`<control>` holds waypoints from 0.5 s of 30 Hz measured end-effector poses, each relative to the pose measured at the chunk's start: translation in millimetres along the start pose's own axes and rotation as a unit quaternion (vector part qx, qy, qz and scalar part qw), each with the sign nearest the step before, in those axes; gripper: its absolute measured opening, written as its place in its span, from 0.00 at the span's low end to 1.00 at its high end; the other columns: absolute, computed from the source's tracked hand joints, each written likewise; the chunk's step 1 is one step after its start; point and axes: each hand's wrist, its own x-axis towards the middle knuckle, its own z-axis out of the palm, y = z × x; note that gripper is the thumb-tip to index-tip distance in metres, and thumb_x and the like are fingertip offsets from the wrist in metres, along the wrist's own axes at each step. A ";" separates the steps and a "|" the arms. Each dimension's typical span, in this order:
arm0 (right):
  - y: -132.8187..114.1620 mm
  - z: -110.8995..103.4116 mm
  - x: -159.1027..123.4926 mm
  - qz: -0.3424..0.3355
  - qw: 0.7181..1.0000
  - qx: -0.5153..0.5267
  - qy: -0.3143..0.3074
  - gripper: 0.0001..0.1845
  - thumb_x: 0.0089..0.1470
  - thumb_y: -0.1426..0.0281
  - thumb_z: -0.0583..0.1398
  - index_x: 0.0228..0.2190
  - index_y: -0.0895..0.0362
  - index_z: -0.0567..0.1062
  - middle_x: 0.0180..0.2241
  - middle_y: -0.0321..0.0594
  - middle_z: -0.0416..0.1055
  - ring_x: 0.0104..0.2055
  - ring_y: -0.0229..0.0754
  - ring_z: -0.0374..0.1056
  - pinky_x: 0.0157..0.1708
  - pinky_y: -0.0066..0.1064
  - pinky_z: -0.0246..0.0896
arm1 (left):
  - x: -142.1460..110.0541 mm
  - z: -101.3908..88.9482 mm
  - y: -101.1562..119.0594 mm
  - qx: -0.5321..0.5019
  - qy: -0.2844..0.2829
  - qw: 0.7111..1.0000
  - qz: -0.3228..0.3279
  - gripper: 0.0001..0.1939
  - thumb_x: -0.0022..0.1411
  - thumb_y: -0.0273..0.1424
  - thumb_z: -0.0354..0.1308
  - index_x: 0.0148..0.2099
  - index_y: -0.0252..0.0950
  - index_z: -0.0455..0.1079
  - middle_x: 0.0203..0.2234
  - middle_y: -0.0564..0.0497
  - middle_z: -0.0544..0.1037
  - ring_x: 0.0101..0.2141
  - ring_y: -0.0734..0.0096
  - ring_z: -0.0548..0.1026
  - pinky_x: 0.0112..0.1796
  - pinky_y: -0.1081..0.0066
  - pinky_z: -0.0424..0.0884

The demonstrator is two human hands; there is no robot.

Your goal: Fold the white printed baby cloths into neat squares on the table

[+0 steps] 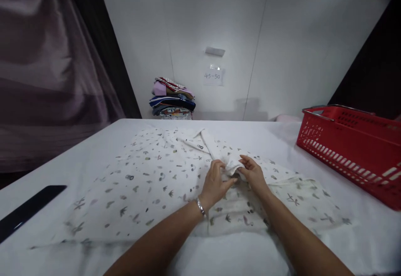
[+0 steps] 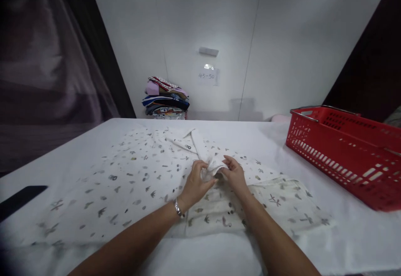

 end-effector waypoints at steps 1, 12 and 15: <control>3.9 -1.3 0.2 0.004 1.000 0.010 0.009 0.26 0.34 0.70 0.66 0.40 0.55 0.71 0.32 0.36 0.69 0.34 0.40 0.66 0.35 0.32 0.60 | -1.0 4.0 -2.1 -0.007 0.005 1.000 0.019 0.23 0.49 0.31 0.63 0.44 0.37 0.56 0.43 0.47 0.63 0.46 0.62 0.65 0.46 0.60 0.65; 3.4 -11.6 -14.9 0.118 0.985 0.027 -0.124 0.26 0.39 0.65 0.67 0.44 0.54 0.72 0.32 0.37 0.72 0.31 0.38 0.66 0.29 0.28 0.58 | 2.9 11.7 -30.1 0.006 -0.074 0.996 0.057 0.11 0.56 0.20 0.53 0.40 0.38 0.68 0.47 0.46 0.64 0.49 0.64 0.64 0.47 0.62 0.66; -0.8 -11.8 -17.0 0.127 0.989 -0.011 -0.074 0.17 0.42 0.61 0.66 0.34 0.57 0.75 0.24 0.35 0.69 0.22 0.34 0.60 0.22 0.26 0.52 | 2.3 9.2 -27.6 -0.008 -0.073 0.993 0.091 0.12 0.55 0.20 0.53 0.41 0.39 0.69 0.49 0.46 0.65 0.50 0.63 0.64 0.47 0.61 0.66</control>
